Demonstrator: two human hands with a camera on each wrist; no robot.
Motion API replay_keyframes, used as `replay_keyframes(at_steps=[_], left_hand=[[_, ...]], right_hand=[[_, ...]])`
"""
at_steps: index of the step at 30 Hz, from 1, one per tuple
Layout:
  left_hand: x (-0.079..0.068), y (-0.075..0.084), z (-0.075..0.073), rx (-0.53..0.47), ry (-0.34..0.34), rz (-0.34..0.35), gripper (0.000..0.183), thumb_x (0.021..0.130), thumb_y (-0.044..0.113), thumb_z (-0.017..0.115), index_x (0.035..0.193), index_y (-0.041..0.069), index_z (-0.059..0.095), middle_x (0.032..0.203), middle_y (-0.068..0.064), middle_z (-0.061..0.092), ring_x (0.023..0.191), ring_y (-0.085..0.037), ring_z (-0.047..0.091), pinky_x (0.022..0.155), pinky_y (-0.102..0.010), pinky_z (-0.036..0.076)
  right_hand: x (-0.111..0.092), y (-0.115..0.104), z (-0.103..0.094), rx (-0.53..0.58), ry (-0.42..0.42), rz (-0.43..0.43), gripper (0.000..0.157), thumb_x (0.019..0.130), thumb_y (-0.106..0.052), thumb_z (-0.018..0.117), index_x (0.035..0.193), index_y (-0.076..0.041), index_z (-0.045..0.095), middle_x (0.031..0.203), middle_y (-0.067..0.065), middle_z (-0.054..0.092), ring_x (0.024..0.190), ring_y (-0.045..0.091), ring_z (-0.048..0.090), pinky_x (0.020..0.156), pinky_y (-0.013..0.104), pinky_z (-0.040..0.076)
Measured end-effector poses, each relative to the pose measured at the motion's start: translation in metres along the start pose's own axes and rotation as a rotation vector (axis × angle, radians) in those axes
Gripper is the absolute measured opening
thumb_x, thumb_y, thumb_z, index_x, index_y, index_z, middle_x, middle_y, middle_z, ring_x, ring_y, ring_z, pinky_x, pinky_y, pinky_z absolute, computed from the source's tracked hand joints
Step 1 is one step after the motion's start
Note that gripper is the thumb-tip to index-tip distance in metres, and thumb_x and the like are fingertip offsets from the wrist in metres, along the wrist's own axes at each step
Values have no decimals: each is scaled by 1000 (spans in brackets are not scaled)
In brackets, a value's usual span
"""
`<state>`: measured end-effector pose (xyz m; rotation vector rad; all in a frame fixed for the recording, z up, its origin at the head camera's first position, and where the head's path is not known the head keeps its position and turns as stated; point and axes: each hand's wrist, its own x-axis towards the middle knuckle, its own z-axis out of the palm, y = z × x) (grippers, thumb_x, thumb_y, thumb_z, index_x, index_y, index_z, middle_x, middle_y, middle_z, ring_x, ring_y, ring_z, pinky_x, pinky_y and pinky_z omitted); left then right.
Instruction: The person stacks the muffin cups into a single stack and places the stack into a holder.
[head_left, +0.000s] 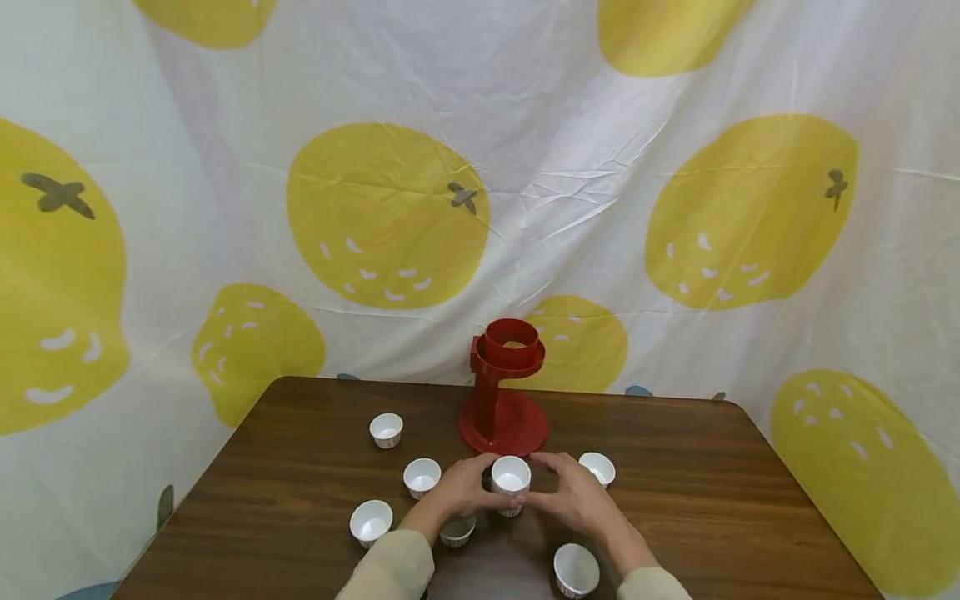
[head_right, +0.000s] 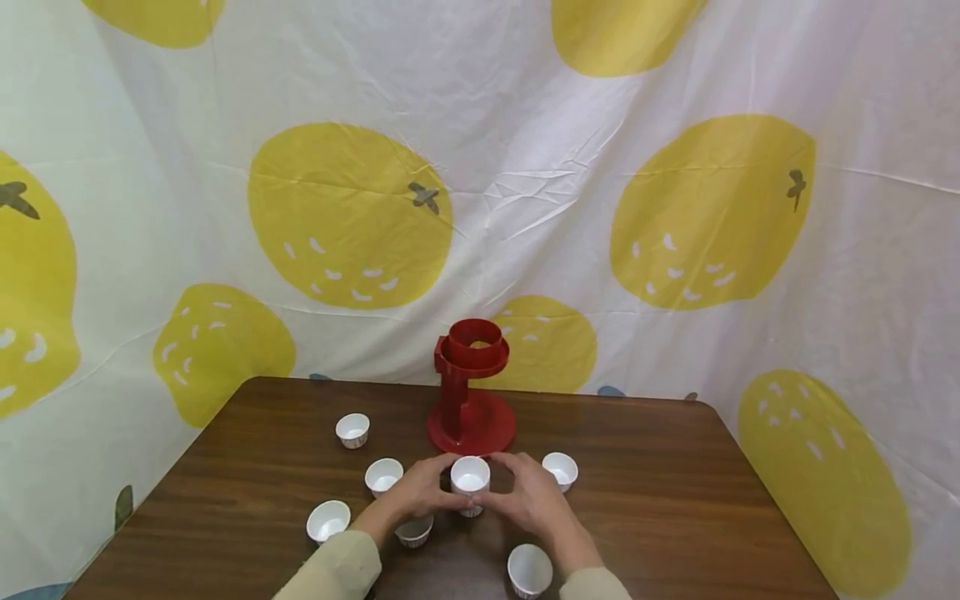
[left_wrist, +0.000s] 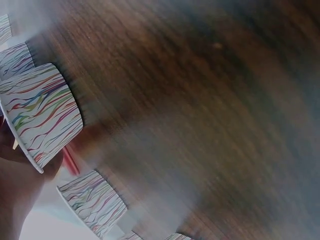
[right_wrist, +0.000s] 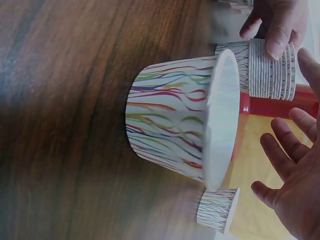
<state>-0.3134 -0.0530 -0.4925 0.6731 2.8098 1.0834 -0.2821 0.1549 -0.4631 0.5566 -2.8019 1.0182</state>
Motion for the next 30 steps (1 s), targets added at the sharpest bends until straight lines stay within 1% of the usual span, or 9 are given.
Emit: replay_keyframes(at_steps=[5, 12, 17, 23, 28, 30], left_hand=[[-1, 2, -3, 29, 2, 11, 69, 64, 58, 72, 119, 19, 56, 105, 4, 60, 97, -17, 55, 83, -38, 42], [0, 0, -4, 34, -3, 4, 67, 63, 55, 74, 118, 20, 57, 103, 6, 60, 96, -16, 55, 82, -37, 42], [1, 0, -2, 48, -3, 16, 68, 63, 56, 74, 119, 20, 56, 103, 6, 60, 97, -17, 55, 82, -37, 42], [1, 0, -1, 44, 0, 6, 69, 63, 55, 74, 120, 21, 56, 102, 6, 61, 94, -17, 55, 80, -37, 42], [1, -1, -1, 54, 0, 0, 67, 62, 55, 74, 118, 21, 57, 98, 8, 61, 90, -16, 55, 78, -36, 42], [2, -1, 0, 57, -2, 1, 67, 63, 55, 74, 117, 21, 57, 97, 9, 61, 90, -16, 55, 78, -36, 42]], right_hand=[[-3, 0, 0, -21, -9, -3, 71, 65, -56, 72, 119, -12, 57, 114, 5, 56, 105, 23, 52, 86, 43, 42], [-6, 0, -1, -13, 20, -28, 68, 65, -55, 72, 118, -13, 59, 109, 1, 57, 102, 20, 53, 84, 42, 43], [-11, 0, -3, 17, 49, -48, 65, 65, -52, 74, 117, -15, 59, 109, -3, 58, 103, 16, 53, 87, 41, 42], [-15, 1, -9, 83, 65, -48, 60, 66, -43, 77, 117, -17, 59, 109, -7, 59, 104, 13, 52, 87, 41, 41], [-17, 0, -13, 112, 51, -81, 56, 68, -38, 77, 116, -16, 60, 110, -9, 58, 106, 13, 52, 88, 42, 40], [-19, -1, -14, 128, 38, -87, 55, 69, -40, 76, 116, -18, 59, 111, -9, 58, 107, 14, 51, 88, 43, 40]])
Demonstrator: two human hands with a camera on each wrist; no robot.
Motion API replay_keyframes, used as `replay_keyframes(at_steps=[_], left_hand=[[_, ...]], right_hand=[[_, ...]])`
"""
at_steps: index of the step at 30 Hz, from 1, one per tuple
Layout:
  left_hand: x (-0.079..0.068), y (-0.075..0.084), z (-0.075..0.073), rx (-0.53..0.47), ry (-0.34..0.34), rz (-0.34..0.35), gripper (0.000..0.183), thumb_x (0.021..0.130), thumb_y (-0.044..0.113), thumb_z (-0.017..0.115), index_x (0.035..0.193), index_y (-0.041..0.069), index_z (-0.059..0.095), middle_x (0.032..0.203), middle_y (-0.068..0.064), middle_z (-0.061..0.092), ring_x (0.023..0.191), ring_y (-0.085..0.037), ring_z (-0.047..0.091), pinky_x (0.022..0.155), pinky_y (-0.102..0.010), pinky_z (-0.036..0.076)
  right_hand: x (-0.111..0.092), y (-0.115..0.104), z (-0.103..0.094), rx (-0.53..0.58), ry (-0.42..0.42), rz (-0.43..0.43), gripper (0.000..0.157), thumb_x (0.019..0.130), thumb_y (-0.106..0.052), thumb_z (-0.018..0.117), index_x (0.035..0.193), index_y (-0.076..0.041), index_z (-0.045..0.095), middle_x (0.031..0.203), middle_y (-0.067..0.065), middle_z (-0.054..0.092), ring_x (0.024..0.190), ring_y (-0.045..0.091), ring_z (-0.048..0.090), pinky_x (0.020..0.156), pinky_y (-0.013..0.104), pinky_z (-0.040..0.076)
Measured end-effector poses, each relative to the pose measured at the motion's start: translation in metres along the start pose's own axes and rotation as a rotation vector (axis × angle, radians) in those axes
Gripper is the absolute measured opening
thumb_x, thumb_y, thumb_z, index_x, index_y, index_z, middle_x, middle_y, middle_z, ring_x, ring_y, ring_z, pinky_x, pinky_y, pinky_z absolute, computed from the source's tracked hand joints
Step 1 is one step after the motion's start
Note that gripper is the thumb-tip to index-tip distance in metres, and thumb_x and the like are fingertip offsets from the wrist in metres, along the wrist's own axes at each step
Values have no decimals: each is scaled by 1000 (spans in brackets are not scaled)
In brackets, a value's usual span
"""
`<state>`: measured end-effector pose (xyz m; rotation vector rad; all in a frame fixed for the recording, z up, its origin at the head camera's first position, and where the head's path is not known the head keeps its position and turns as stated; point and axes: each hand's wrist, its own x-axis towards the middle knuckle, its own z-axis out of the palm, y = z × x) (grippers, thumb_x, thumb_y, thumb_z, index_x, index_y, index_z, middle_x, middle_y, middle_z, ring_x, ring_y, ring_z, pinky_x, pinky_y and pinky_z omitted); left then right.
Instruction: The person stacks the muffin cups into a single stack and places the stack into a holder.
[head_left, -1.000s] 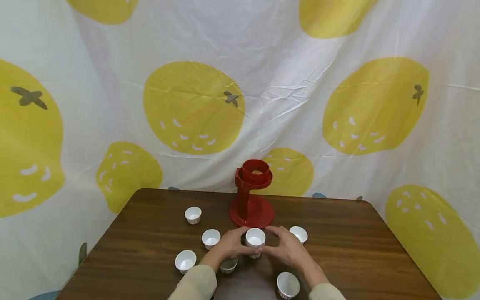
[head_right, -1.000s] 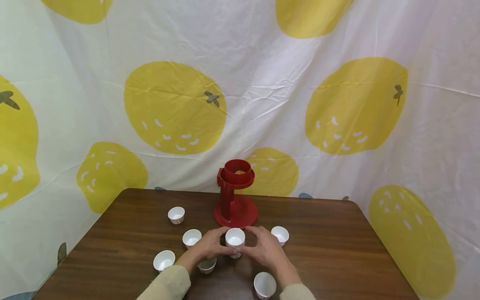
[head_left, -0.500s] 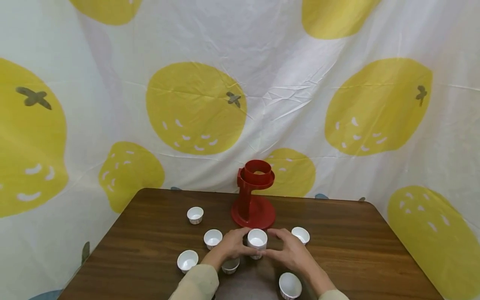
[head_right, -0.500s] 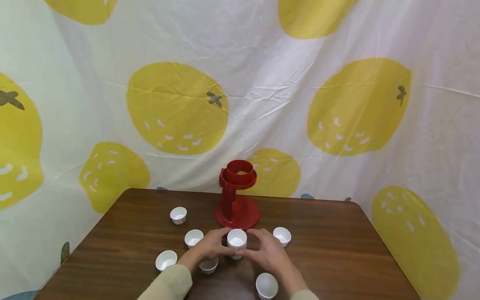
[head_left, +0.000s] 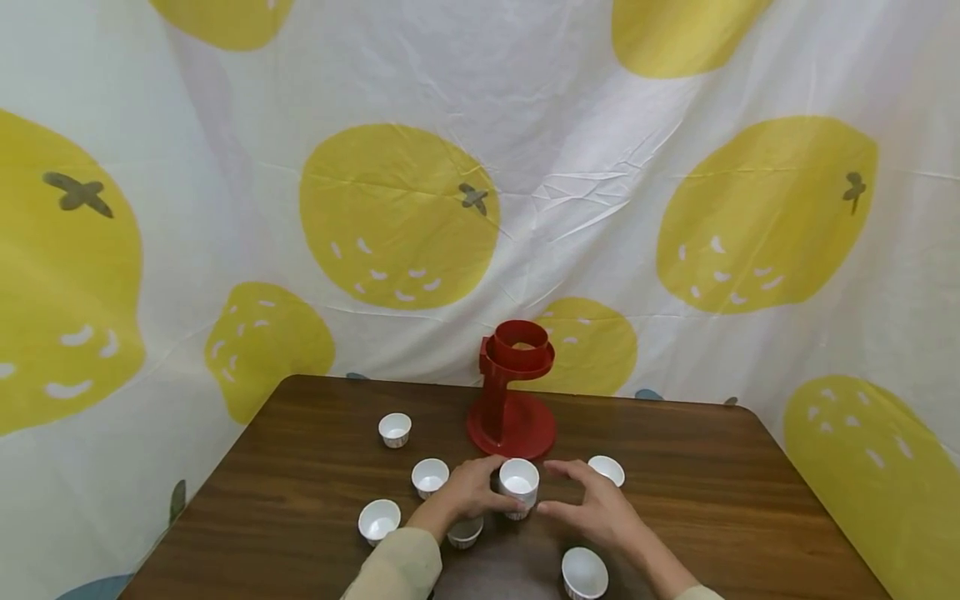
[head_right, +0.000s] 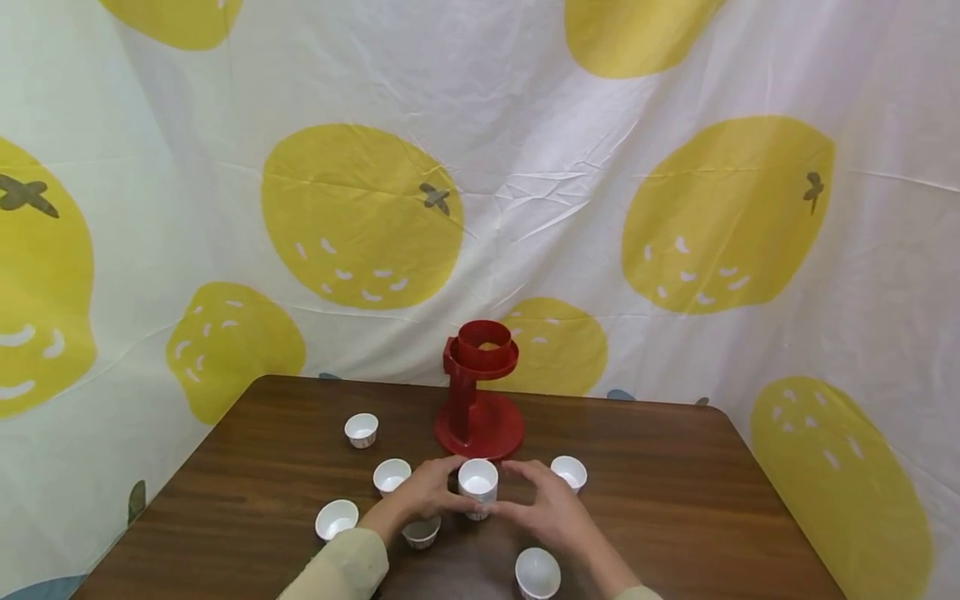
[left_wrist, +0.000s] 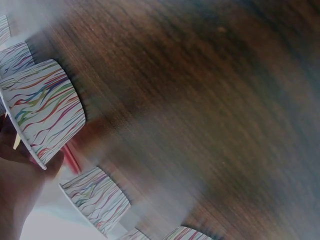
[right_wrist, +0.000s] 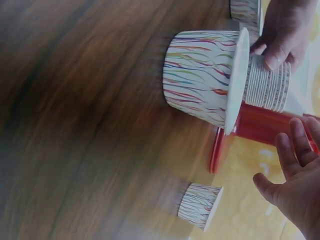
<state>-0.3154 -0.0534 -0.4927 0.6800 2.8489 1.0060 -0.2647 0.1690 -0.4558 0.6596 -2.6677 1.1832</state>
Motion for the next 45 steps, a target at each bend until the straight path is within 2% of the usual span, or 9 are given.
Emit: replay_keyframes(at_steps=[7, 13, 20, 24, 30, 34, 38, 41, 45], left_hand=[[0, 0, -1, -3, -5, -4, 65, 63, 54, 75, 116, 21, 57, 95, 9, 60, 88, -14, 55, 78, -35, 42], [-2, 2, -3, 17, 8, 10, 65, 63, 54, 75, 116, 21, 58, 95, 9, 61, 89, -14, 55, 78, -34, 42], [-5, 6, -6, 6, 14, 21, 62, 63, 50, 77, 115, 21, 58, 95, 8, 61, 88, -14, 56, 76, -32, 42], [-4, 7, -5, 13, 20, 27, 61, 63, 50, 77, 114, 21, 58, 95, 9, 61, 88, -14, 56, 75, -32, 42], [-4, 5, -5, 21, 24, 33, 63, 62, 51, 77, 115, 21, 58, 95, 8, 62, 88, -15, 56, 75, -33, 42], [-3, 3, -4, 18, 22, 32, 64, 62, 51, 76, 115, 21, 58, 95, 8, 62, 88, -15, 56, 75, -33, 42], [-2, 2, -4, 25, 25, 33, 64, 62, 52, 76, 115, 20, 58, 95, 8, 62, 88, -15, 56, 75, -34, 42], [-2, 1, -4, 30, 24, 33, 64, 62, 53, 76, 115, 20, 58, 96, 8, 62, 89, -16, 56, 75, -34, 42], [-2, 0, -3, 26, 18, 29, 64, 63, 53, 76, 115, 20, 58, 96, 8, 61, 89, -15, 56, 76, -34, 42]], right_hand=[[-12, 3, -5, 34, -56, 19, 59, 69, -49, 72, 119, -20, 57, 113, -9, 58, 110, 14, 50, 90, 43, 38], [-20, 7, -9, 46, -60, -62, 52, 73, -35, 74, 119, -20, 56, 113, -2, 60, 109, 18, 51, 89, 43, 39], [-29, 13, -16, 15, -48, -105, 53, 71, -40, 74, 118, -24, 56, 114, -7, 58, 110, 14, 50, 89, 34, 40], [-33, 19, -17, -19, -35, -140, 55, 70, -35, 77, 119, -20, 56, 115, -5, 58, 112, 17, 49, 89, 32, 39], [-43, 26, -16, -61, -35, -82, 59, 68, -35, 78, 121, -22, 55, 120, -11, 54, 119, 26, 42, 91, 42, 38], [-49, 31, -15, -54, -84, -36, 64, 70, -41, 75, 124, -16, 52, 123, -5, 52, 118, 26, 42, 89, 43, 39], [-54, 39, -13, -126, -85, -136, 68, 70, -44, 74, 123, -8, 52, 120, 2, 54, 109, 22, 48, 84, 38, 42], [-58, 44, -12, -171, -64, -200, 70, 68, -46, 75, 123, -8, 53, 116, 3, 56, 105, 19, 50, 82, 37, 43], [-65, 52, -13, -150, -95, -225, 75, 66, -47, 76, 125, -7, 50, 112, 2, 57, 103, 14, 51, 80, 34, 44]])
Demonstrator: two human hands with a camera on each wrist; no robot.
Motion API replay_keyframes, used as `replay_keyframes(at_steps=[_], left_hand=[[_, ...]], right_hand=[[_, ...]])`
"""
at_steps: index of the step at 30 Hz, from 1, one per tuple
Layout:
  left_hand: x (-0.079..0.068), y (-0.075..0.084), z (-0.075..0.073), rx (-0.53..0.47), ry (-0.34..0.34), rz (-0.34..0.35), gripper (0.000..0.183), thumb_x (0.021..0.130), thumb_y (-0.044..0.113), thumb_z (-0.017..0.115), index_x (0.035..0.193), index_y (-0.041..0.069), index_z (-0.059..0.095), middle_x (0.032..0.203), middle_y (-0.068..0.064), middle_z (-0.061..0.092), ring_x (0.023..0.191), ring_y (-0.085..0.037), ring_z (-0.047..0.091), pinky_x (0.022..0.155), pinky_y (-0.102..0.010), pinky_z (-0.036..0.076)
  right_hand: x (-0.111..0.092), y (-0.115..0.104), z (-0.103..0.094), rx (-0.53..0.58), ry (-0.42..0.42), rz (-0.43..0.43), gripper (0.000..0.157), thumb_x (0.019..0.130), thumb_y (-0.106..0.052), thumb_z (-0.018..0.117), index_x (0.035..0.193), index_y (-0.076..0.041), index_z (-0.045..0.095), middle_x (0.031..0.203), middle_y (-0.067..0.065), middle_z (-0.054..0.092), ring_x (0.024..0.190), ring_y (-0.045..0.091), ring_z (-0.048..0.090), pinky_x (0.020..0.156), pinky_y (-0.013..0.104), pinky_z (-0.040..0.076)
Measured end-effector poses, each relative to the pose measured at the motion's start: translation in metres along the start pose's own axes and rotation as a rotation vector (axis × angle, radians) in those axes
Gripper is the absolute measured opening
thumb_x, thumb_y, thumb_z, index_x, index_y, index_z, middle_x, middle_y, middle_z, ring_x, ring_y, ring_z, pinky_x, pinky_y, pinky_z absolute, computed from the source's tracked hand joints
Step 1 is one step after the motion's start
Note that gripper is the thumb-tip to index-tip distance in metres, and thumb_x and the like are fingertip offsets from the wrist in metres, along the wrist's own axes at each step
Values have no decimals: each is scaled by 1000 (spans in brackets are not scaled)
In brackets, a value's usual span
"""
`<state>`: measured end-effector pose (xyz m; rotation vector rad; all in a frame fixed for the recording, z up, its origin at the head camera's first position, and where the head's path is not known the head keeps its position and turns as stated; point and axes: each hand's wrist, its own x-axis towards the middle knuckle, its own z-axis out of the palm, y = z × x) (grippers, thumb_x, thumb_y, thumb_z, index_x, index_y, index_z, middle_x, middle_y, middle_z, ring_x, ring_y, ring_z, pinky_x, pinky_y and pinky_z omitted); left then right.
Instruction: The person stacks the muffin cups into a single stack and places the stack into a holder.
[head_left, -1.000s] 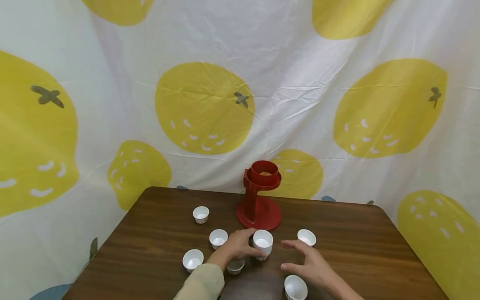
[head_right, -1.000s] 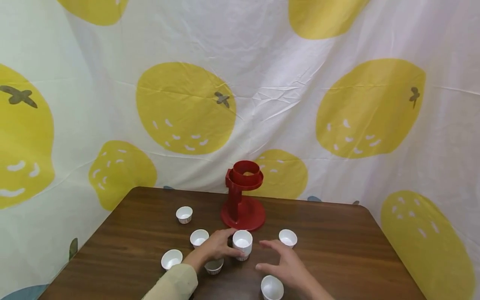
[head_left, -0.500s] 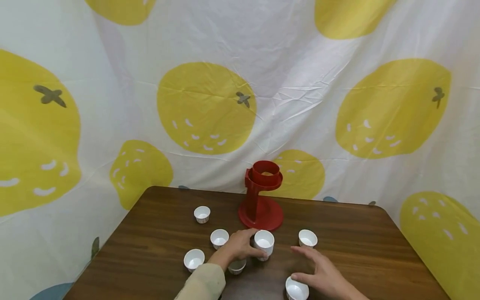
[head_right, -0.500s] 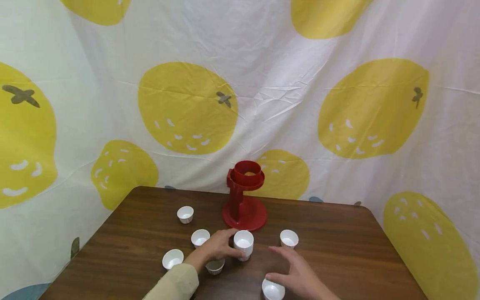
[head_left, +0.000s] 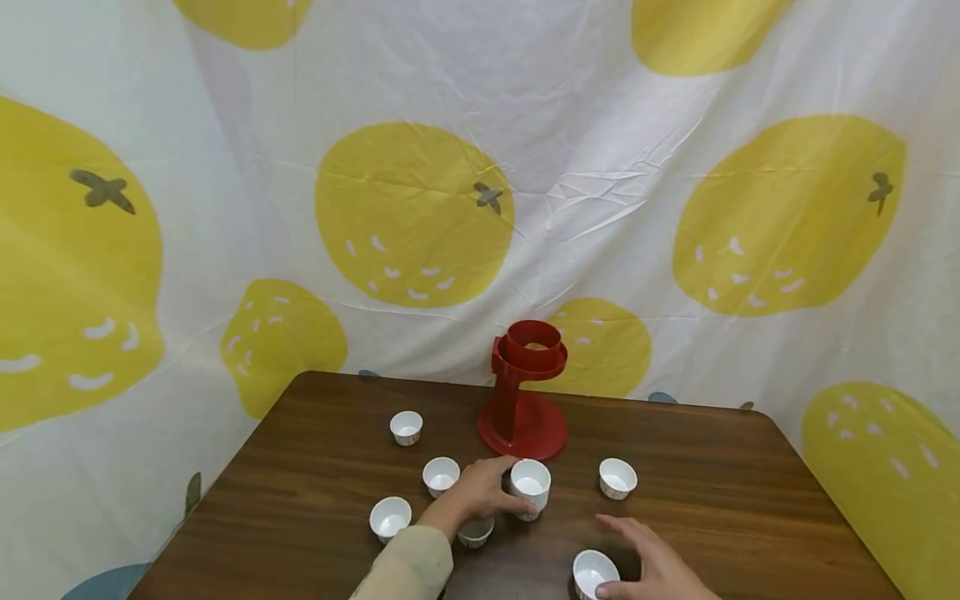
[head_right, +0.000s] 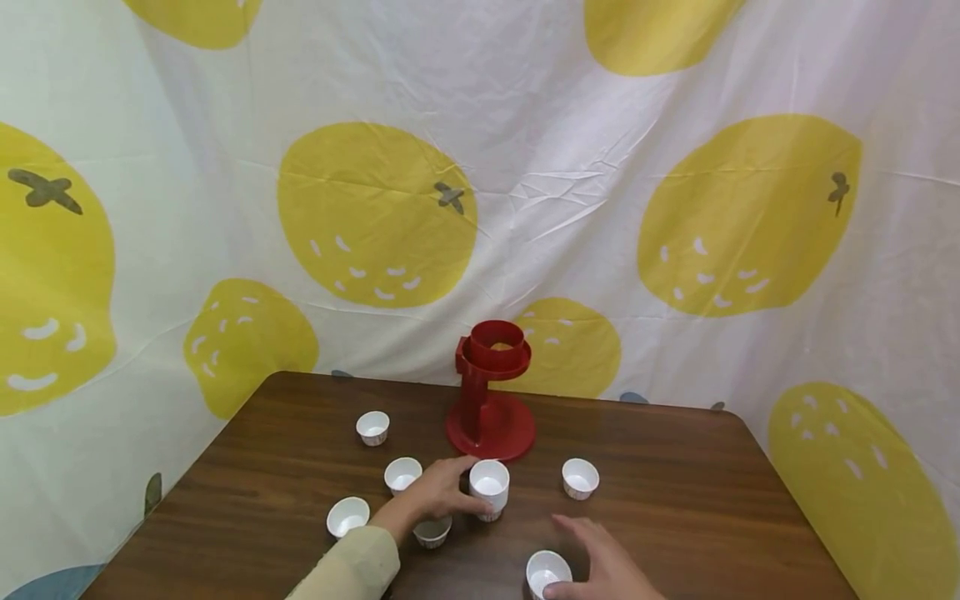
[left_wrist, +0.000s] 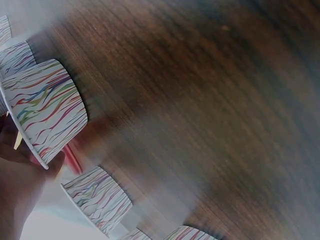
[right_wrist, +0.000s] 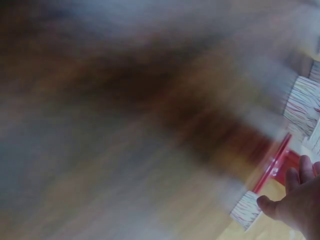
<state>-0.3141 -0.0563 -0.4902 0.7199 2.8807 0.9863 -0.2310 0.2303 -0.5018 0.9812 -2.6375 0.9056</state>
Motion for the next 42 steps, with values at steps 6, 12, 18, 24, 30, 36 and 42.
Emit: replay_keyframes(at_steps=[6, 12, 18, 24, 30, 36, 42], left_hand=[[-1, 0, 0, 4, 0, 0, 65, 63, 53, 76, 116, 20, 57, 97, 7, 61, 90, -16, 56, 76, -34, 42], [0, 0, 0, 8, 3, 1, 65, 63, 53, 75, 116, 20, 57, 97, 7, 61, 90, -16, 56, 76, -34, 42], [1, 0, 1, 18, 4, -2, 67, 62, 54, 75, 116, 20, 57, 97, 7, 62, 90, -17, 56, 75, -34, 42], [1, 1, 1, 7, -2, -6, 66, 62, 53, 76, 116, 20, 57, 97, 6, 61, 90, -17, 56, 76, -35, 41], [0, 1, 0, 2, -4, -11, 65, 62, 52, 76, 116, 20, 57, 96, 6, 61, 90, -17, 56, 75, -35, 42], [0, 2, 0, -10, -7, -13, 65, 62, 52, 76, 115, 20, 57, 96, 7, 61, 90, -16, 56, 75, -35, 42], [0, 2, 0, -14, -10, -17, 64, 62, 51, 76, 115, 19, 57, 96, 7, 61, 90, -16, 56, 76, -35, 42]], right_hand=[[-7, 13, 6, -26, 53, -185, 77, 62, -42, 80, 118, 3, 53, 105, 4, 59, 97, 12, 52, 75, 30, 45], [-8, 20, 12, -42, 64, -254, 78, 60, -45, 81, 114, 5, 55, 101, 2, 59, 92, 11, 53, 71, 29, 46], [-9, 26, 15, -28, 57, -295, 76, 61, -44, 81, 112, 6, 55, 99, 2, 59, 91, 10, 53, 69, 28, 46], [-9, 26, 16, -63, 85, -335, 70, 62, -44, 80, 109, 3, 58, 100, 1, 60, 90, 11, 54, 68, 29, 45], [-8, 24, 15, -51, 65, -319, 68, 62, -43, 80, 109, 1, 59, 100, 0, 60, 90, 10, 54, 68, 29, 45], [-6, 22, 14, -14, 35, -328, 65, 63, -41, 80, 109, 0, 59, 100, -2, 61, 89, 9, 54, 68, 28, 45], [-5, 20, 11, 43, -44, -264, 64, 65, -40, 79, 111, -1, 59, 103, -1, 62, 92, 8, 53, 69, 29, 44]])
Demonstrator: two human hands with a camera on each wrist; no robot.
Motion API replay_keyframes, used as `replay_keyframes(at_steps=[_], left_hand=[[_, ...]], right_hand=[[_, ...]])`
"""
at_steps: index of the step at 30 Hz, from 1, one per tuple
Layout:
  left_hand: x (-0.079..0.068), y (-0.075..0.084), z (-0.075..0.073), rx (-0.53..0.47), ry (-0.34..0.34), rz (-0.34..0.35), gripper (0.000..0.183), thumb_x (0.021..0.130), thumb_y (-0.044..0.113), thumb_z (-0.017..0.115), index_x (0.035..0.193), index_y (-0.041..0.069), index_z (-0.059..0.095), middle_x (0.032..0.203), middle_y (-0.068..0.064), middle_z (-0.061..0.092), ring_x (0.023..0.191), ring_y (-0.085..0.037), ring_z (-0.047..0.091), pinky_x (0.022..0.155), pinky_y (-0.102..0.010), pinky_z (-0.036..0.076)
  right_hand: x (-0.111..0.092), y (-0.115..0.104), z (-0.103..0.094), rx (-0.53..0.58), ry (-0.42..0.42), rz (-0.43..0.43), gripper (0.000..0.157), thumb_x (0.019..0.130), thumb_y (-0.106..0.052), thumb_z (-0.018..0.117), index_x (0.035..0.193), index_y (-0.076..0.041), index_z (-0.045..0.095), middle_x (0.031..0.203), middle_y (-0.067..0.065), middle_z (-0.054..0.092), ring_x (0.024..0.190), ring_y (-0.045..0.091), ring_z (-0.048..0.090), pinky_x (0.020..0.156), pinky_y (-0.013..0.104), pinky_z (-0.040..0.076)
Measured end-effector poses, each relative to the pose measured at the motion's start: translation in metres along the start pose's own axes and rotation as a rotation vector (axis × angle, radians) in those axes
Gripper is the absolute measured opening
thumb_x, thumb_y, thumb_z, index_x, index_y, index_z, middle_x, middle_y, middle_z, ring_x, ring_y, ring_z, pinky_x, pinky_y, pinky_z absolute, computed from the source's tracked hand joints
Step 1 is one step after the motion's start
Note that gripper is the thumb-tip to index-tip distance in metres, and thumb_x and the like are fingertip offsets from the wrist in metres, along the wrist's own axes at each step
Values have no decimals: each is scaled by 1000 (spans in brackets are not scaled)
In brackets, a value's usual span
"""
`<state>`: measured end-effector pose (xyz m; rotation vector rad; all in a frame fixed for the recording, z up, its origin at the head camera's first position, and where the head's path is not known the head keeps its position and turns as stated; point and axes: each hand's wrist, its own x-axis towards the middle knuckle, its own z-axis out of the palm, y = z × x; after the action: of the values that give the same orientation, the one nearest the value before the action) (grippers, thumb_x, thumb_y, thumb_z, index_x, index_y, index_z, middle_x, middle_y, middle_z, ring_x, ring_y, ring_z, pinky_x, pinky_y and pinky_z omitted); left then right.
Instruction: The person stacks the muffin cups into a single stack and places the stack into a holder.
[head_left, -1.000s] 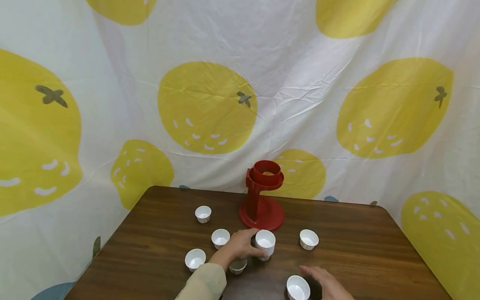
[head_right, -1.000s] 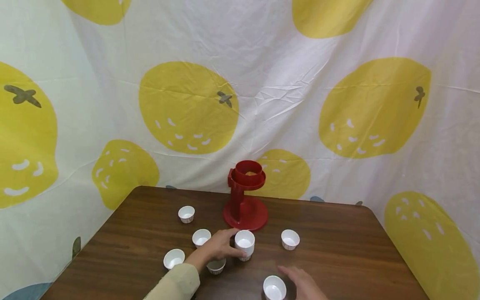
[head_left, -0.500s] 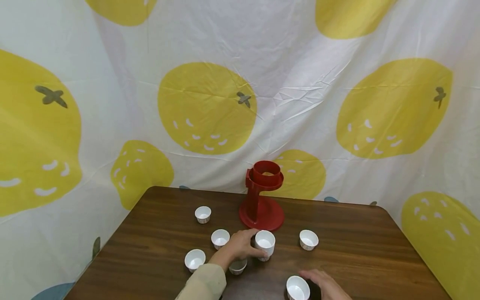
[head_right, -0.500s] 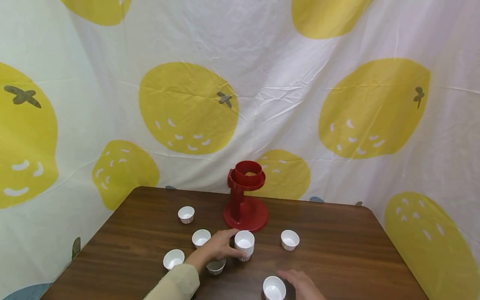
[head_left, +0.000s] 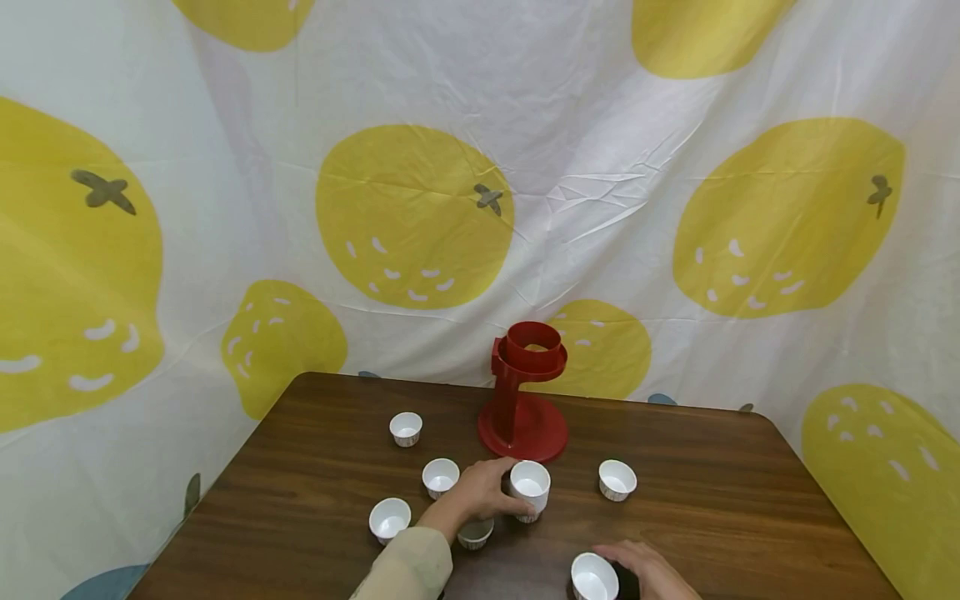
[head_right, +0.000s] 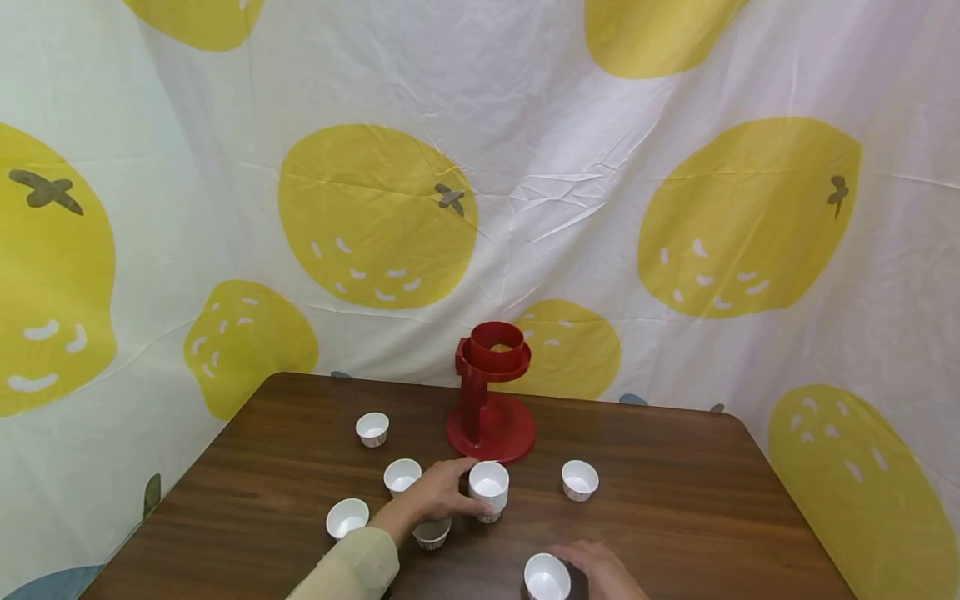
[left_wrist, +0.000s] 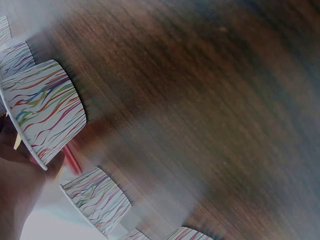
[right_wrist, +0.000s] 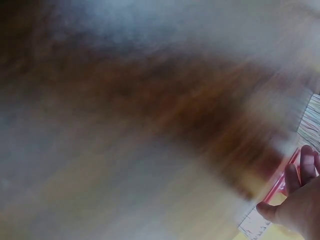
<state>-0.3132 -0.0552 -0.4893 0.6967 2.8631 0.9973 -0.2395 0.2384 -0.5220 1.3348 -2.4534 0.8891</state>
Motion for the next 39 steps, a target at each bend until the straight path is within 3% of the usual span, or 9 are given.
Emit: replay_keyframes(at_steps=[14, 21, 34, 39], left_hand=[[-1, 1, 1, 26, 10, 19, 65, 63, 52, 76, 117, 19, 57, 98, 6, 61, 90, -17, 56, 76, -35, 42], [0, 0, 1, 12, 7, 17, 66, 63, 52, 76, 118, 19, 57, 98, 6, 61, 91, -17, 56, 77, -35, 42], [0, 1, 0, -4, -7, -2, 67, 63, 52, 76, 119, 20, 56, 99, 6, 61, 91, -16, 55, 78, -35, 43], [0, 1, 0, -2, -16, -10, 68, 63, 53, 75, 120, 20, 55, 101, 6, 61, 93, -16, 55, 80, -35, 42]], right_hand=[[3, -9, 0, -3, -42, 96, 55, 72, -36, 75, 113, -3, 58, 102, -4, 60, 92, 7, 52, 70, 28, 44], [8, -14, 2, -78, 42, 82, 57, 70, -41, 75, 111, -5, 60, 98, -7, 59, 88, 7, 52, 69, 29, 45], [20, -27, -2, -99, 66, 296, 58, 70, -49, 72, 114, -12, 60, 99, -14, 56, 90, 6, 51, 72, 32, 45], [25, -29, -4, -118, 67, 329, 59, 71, -51, 69, 115, -12, 60, 99, -14, 56, 91, 7, 51, 74, 33, 44]])
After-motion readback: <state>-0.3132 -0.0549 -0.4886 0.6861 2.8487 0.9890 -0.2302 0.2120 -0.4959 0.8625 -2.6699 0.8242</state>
